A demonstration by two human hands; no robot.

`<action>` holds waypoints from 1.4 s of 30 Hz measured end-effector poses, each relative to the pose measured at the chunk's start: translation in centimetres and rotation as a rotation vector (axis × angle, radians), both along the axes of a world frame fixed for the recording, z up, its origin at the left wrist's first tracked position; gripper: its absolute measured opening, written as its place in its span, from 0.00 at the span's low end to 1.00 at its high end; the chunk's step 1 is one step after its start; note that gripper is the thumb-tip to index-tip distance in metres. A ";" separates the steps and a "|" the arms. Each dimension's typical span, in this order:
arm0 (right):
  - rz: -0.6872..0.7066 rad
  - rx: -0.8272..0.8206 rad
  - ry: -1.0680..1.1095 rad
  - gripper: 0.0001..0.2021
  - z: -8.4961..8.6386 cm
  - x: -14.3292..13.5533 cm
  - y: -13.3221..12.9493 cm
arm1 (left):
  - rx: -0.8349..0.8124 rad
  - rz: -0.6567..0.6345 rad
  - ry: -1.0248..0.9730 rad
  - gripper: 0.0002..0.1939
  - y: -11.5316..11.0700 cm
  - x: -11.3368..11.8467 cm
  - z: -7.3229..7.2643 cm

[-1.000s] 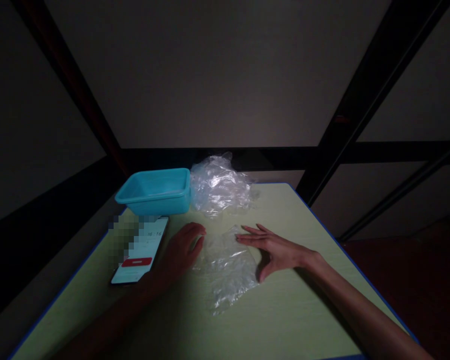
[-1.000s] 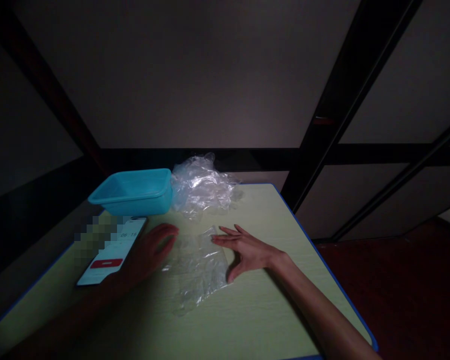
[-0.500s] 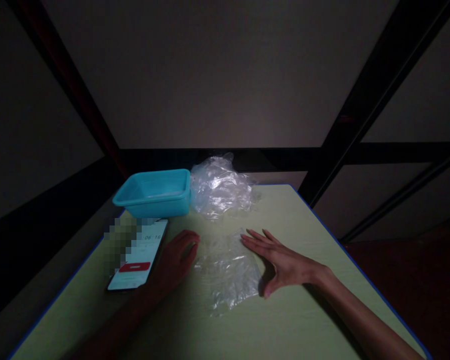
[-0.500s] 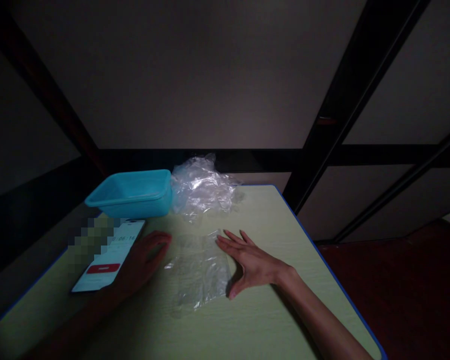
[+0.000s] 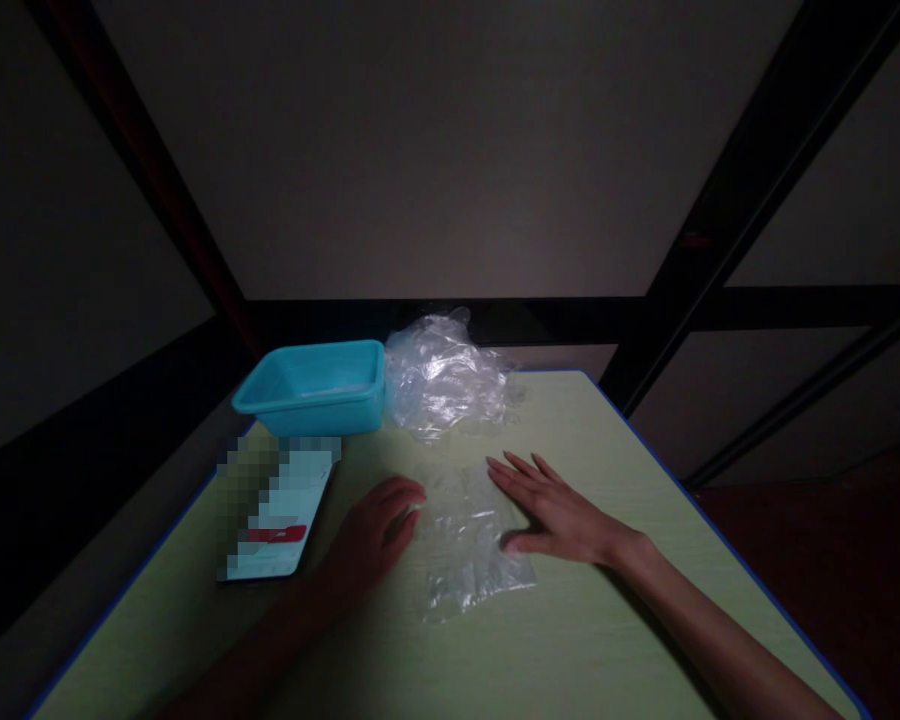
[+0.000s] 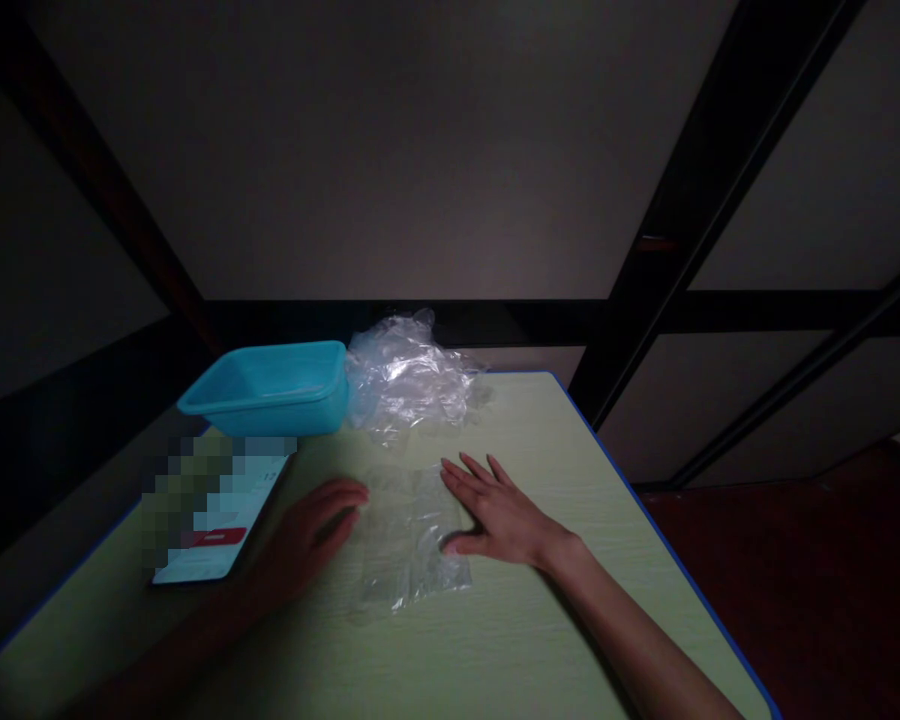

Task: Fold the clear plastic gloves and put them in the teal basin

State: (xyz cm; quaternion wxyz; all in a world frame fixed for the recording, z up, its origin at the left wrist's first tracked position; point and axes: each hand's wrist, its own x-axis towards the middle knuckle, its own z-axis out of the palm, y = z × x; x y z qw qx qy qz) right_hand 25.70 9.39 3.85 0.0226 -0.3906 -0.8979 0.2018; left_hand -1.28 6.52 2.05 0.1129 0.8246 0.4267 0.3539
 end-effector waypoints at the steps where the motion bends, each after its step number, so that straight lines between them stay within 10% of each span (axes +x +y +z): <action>1: -0.012 0.013 0.003 0.45 -0.1 0.0 -0.1 | 0.019 -0.043 0.018 0.11 -0.1 0.1 -0.1; 24: 0.192 0.076 0.172 0.28 -0.1 0.7 -0.6 | -0.196 0.101 -0.054 0.20 -0.3 -2.6 -0.4; 31: 0.210 0.132 0.181 0.20 2.6 1.0 -2.7 | -0.147 0.106 -0.038 0.17 -0.6 -2.0 0.3; 42: 0.307 0.536 -0.010 0.07 1.2 0.2 -5.2 | -0.144 -0.048 0.008 0.17 -1.5 0.3 0.1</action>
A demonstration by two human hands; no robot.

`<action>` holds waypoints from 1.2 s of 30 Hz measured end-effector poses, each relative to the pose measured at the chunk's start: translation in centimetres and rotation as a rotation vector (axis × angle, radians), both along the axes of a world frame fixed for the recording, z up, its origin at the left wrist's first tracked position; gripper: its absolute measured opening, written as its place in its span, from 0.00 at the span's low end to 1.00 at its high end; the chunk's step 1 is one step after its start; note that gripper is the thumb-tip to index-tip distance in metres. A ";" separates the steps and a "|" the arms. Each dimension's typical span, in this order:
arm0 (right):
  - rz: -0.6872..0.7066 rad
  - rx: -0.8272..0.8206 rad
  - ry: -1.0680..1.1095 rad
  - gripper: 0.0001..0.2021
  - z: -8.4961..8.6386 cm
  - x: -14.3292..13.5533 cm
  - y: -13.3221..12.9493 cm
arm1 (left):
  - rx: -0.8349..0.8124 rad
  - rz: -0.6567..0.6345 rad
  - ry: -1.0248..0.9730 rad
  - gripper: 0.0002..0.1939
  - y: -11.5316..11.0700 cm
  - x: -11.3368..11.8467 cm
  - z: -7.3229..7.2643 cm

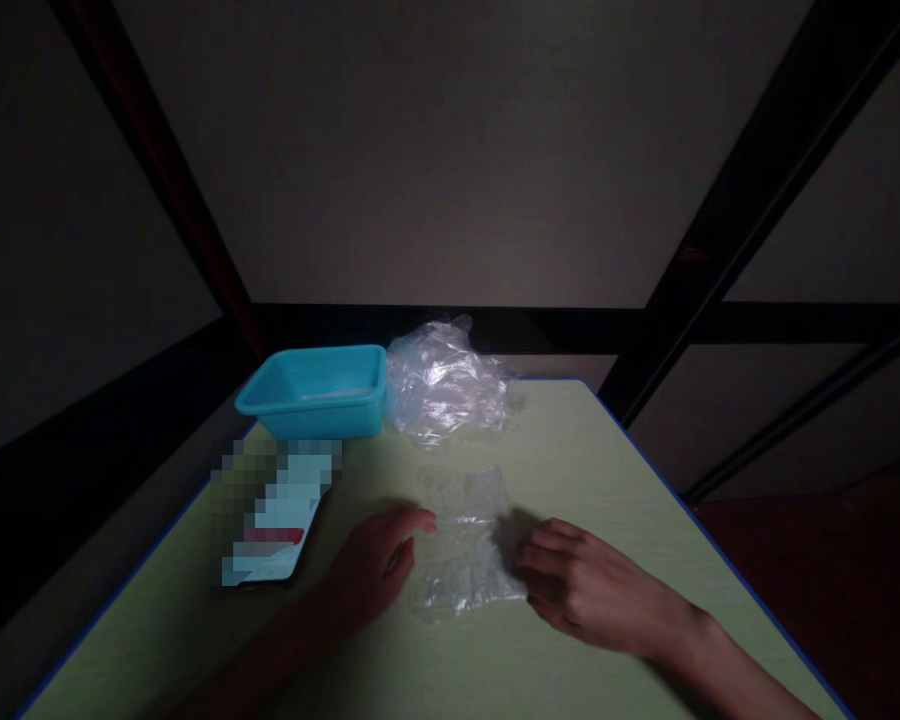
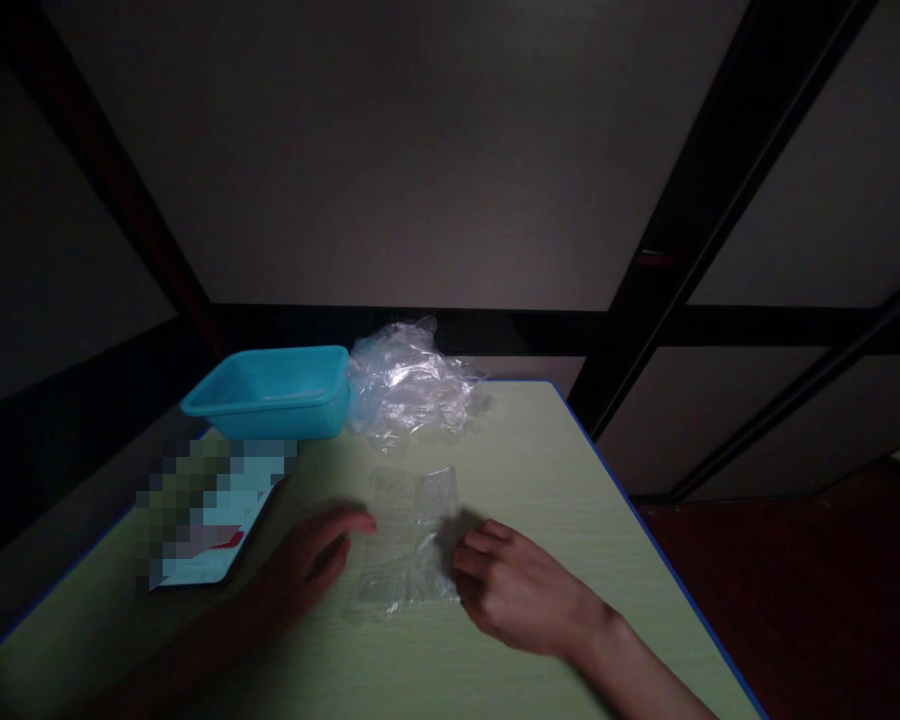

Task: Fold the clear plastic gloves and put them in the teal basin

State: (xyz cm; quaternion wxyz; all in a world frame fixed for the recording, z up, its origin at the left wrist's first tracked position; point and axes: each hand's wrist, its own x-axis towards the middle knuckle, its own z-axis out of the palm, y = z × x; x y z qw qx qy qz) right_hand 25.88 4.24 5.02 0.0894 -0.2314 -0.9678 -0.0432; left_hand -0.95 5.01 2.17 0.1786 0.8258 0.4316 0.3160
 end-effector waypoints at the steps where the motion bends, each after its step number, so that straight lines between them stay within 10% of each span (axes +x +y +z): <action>1: 0.010 0.029 0.004 0.09 -0.2 -0.1 0.0 | 0.017 -0.025 0.008 0.17 -0.1 0.2 0.0; 8: 0.007 0.068 0.015 0.13 -0.6 -0.4 -0.1 | 0.187 -0.169 0.083 0.15 -0.6 1.4 0.9; 22: -0.068 -0.163 0.015 0.10 2.0 -1.1 0.0 | 0.505 0.027 0.548 0.14 -3.4 3.9 -0.7; 36: -0.038 -0.069 0.089 0.14 -1.4 -0.4 1.0 | 0.659 0.050 0.375 0.13 -2.4 3.7 -1.5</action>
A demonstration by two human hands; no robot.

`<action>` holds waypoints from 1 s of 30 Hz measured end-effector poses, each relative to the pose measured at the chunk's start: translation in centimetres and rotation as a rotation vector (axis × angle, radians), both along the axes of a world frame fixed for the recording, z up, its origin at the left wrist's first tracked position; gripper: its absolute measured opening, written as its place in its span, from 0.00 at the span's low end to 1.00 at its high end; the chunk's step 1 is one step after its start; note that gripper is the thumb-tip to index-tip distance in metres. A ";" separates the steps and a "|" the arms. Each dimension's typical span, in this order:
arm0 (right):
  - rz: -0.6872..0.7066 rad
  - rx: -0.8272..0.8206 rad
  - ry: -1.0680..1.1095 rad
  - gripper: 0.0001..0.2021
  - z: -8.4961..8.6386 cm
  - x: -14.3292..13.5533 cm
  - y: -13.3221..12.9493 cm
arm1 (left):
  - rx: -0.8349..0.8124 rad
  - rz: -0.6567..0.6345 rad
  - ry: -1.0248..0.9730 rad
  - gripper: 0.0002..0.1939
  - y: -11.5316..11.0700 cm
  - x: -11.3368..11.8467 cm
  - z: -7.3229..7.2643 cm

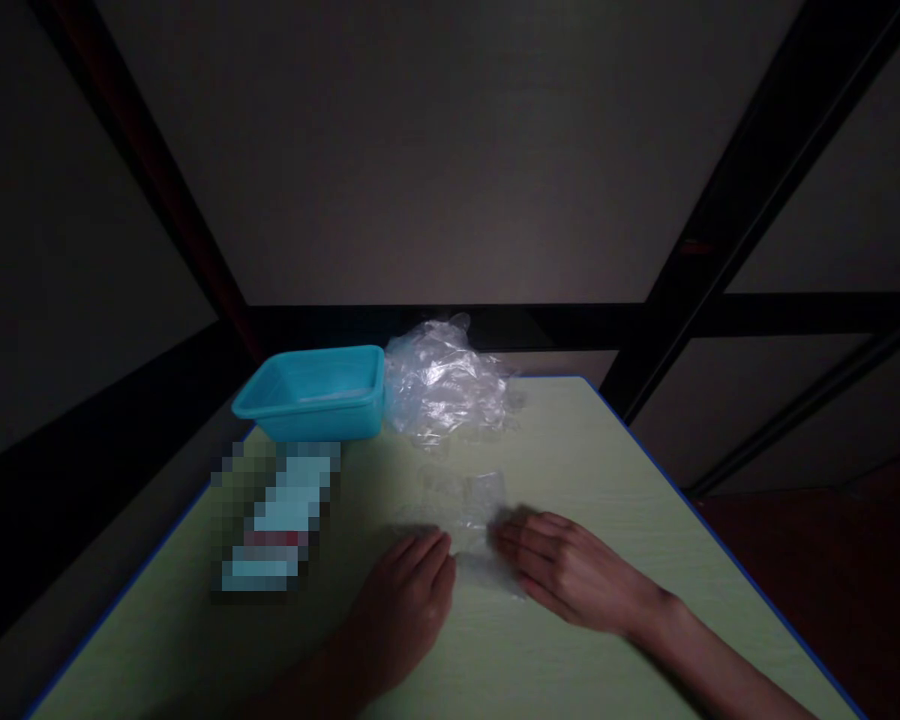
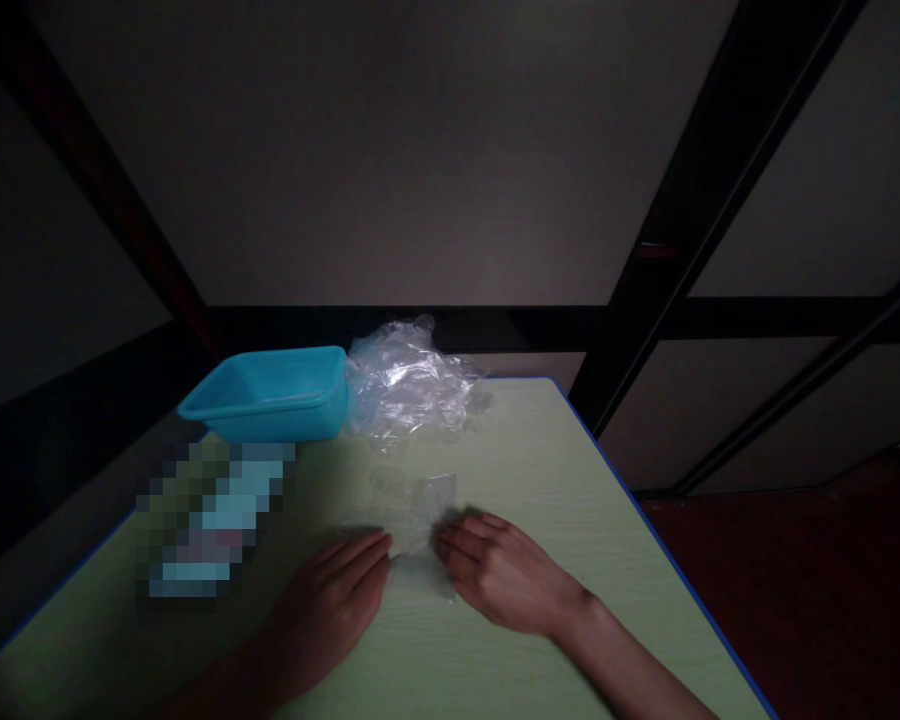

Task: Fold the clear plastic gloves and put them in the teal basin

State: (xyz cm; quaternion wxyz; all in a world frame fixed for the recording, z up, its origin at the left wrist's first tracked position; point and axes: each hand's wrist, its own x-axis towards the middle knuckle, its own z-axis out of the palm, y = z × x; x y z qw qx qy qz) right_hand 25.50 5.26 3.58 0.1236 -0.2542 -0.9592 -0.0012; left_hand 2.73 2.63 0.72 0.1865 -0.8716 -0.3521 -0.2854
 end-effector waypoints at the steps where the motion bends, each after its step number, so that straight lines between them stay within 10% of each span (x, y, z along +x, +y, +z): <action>1: 0.002 0.013 0.007 0.15 -0.3 -0.1 0.1 | -0.004 -0.006 0.008 0.13 -0.1 0.0 0.1; 22: 0.034 0.066 0.058 0.16 -1.3 0.4 0.4 | -0.443 0.149 -0.024 0.24 -0.9 -5.9 0.3; 30: -0.002 -0.205 0.149 0.19 0.1 0.3 1.1 | -0.709 0.174 -0.182 0.21 -0.2 -6.6 0.9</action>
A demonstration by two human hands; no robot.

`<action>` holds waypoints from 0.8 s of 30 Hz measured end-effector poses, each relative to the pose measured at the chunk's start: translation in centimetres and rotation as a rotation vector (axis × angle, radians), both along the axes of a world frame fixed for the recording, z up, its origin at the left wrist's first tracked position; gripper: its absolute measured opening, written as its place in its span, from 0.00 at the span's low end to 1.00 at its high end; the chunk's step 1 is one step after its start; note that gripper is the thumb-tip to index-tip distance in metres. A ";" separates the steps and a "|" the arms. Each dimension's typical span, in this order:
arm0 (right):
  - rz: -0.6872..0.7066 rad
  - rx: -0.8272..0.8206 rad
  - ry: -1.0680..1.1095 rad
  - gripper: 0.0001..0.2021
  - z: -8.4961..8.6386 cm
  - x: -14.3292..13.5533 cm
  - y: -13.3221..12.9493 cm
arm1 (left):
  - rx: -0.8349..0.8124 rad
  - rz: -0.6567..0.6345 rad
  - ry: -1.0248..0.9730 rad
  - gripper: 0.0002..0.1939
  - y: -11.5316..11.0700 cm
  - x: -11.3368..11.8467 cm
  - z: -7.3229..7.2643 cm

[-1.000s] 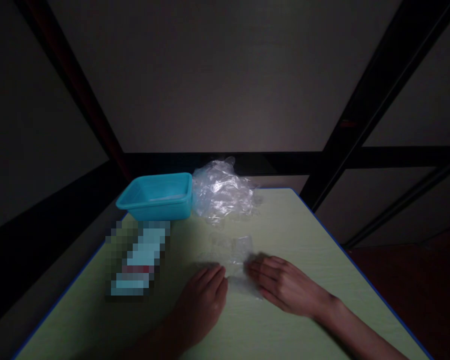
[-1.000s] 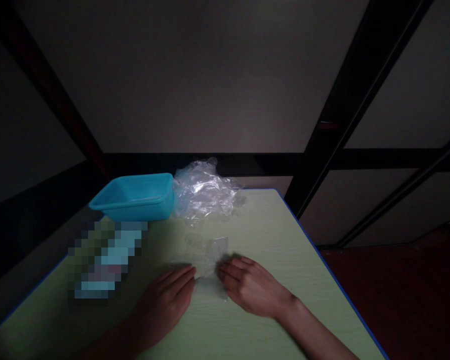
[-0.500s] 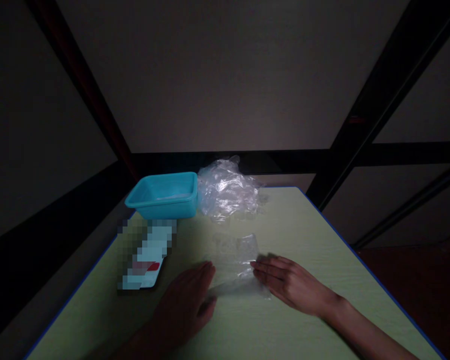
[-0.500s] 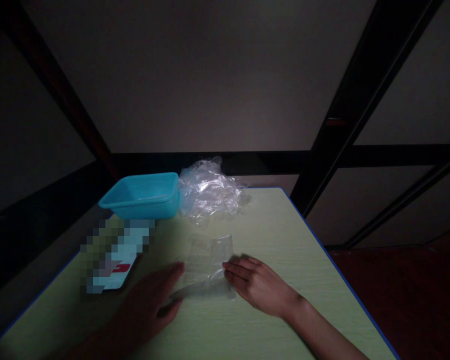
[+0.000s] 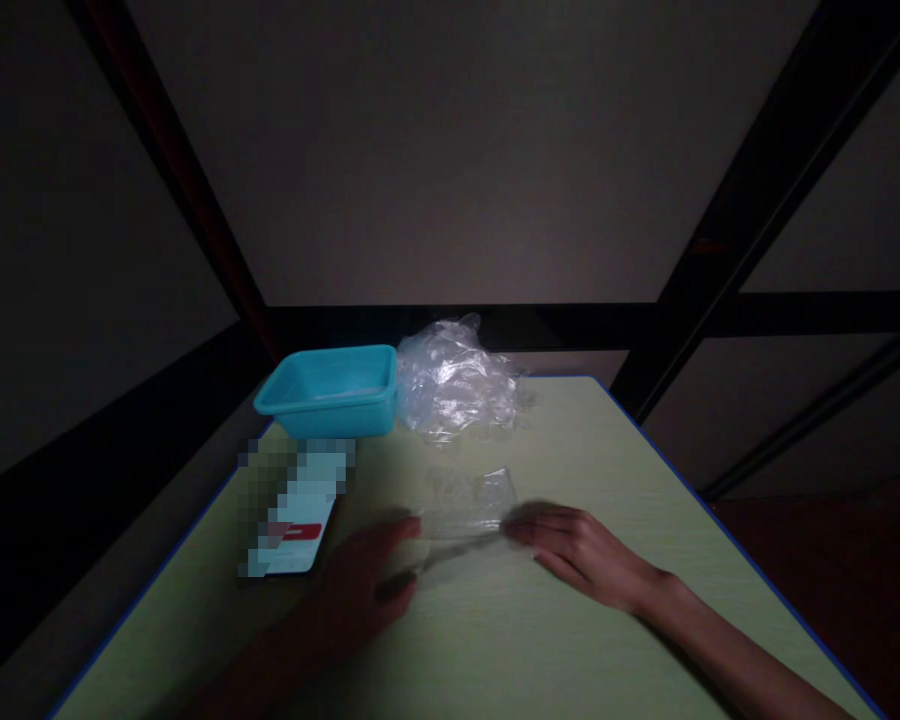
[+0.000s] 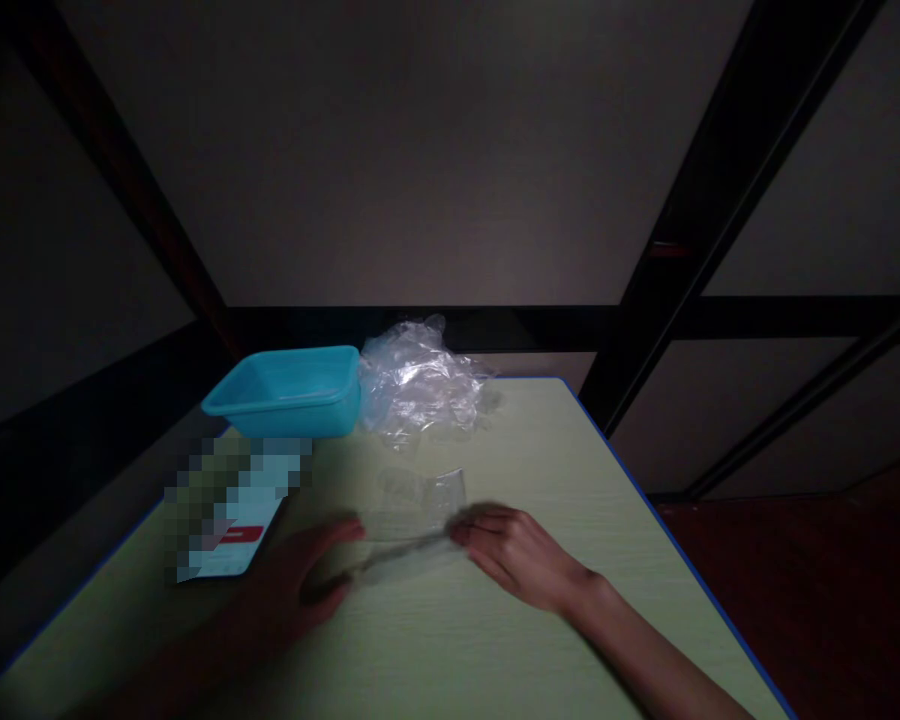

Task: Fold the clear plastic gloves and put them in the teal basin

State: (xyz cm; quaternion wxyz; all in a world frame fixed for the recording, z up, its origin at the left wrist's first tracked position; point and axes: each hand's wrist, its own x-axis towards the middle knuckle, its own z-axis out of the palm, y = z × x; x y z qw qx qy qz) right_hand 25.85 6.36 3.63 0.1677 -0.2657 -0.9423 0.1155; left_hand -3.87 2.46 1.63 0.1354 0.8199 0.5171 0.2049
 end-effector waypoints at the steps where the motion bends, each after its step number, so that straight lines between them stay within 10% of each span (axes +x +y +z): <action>1: -0.032 -0.047 0.017 0.19 0.1 0.0 0.1 | -0.027 0.009 -0.029 0.21 0.2 0.0 0.1; 11: -0.353 -0.544 0.273 0.18 1.1 -1.9 2.6 | -0.263 0.134 -0.327 0.21 3.0 0.9 1.5; 24: -0.541 -0.563 0.310 0.14 -0.2 -3.1 4.4 | -0.374 0.235 -0.634 0.21 4.3 1.7 0.8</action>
